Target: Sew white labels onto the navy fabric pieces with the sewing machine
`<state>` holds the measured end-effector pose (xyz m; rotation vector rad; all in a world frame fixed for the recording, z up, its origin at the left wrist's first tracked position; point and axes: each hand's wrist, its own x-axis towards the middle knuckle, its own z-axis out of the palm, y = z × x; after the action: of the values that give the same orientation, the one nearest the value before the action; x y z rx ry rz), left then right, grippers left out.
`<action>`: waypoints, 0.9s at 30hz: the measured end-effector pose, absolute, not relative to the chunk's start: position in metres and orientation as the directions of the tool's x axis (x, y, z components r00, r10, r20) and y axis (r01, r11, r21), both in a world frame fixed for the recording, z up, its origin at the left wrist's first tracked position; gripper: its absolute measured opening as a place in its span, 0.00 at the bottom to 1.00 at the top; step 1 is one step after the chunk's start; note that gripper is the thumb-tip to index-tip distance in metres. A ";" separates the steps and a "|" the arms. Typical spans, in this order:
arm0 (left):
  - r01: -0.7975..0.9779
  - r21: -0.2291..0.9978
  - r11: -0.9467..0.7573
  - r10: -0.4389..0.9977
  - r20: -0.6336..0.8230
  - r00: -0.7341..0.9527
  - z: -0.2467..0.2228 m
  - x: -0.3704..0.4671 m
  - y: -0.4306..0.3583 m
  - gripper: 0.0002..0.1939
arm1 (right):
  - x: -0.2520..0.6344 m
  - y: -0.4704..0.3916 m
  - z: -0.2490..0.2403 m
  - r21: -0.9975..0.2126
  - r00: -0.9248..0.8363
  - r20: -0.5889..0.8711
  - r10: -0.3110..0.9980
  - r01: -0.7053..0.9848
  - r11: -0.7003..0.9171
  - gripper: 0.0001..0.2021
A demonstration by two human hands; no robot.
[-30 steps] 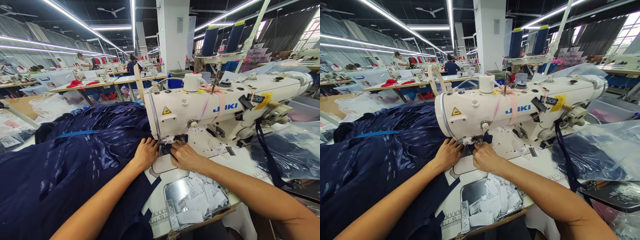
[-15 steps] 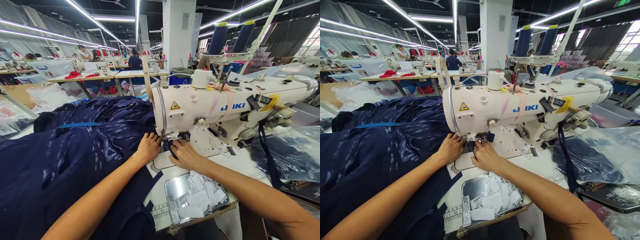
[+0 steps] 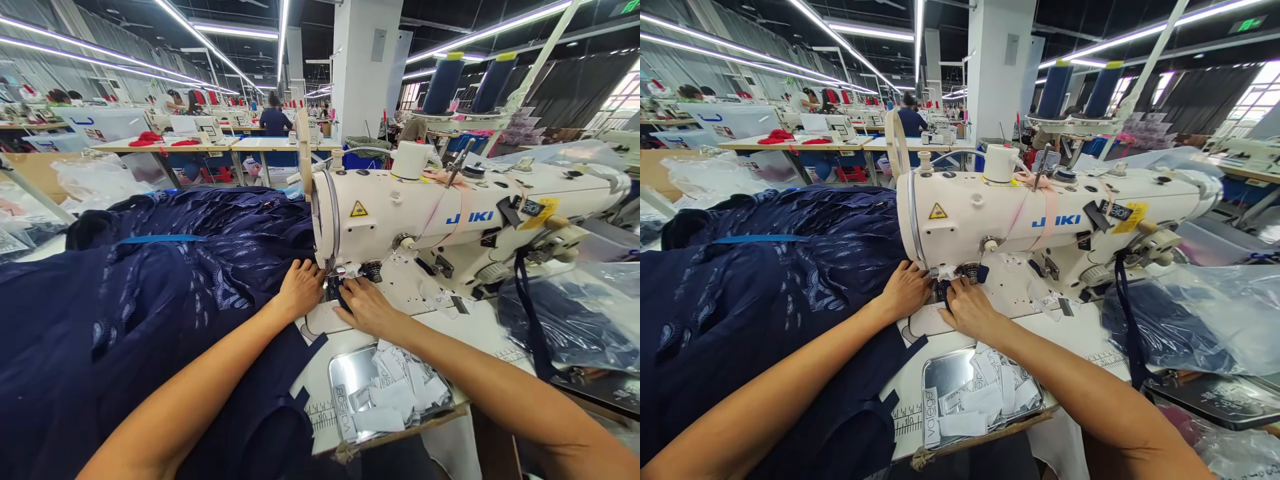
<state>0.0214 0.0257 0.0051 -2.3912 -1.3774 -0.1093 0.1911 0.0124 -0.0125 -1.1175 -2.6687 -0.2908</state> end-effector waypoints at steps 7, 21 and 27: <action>0.861 -0.285 -0.422 0.852 0.199 0.483 0.011 0.023 0.013 0.12 | 0.206 0.025 -0.008 0.178 -0.664 0.253 0.703 0.746 0.641 0.15; 0.702 -0.532 -0.473 0.625 0.359 0.693 0.038 -0.068 -0.083 0.21 | 0.210 0.033 -0.009 0.177 -0.680 0.244 0.692 0.733 0.657 0.16; 0.707 -0.406 -0.579 0.569 0.419 0.707 0.033 -0.031 -0.085 0.15 | 0.233 0.029 0.009 -0.021 -0.704 0.202 0.681 0.692 0.722 0.14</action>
<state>-0.0315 -0.0849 0.0334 -2.3588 -0.9716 -0.3276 0.2328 0.0285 0.0086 -1.1008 -2.7302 -0.0842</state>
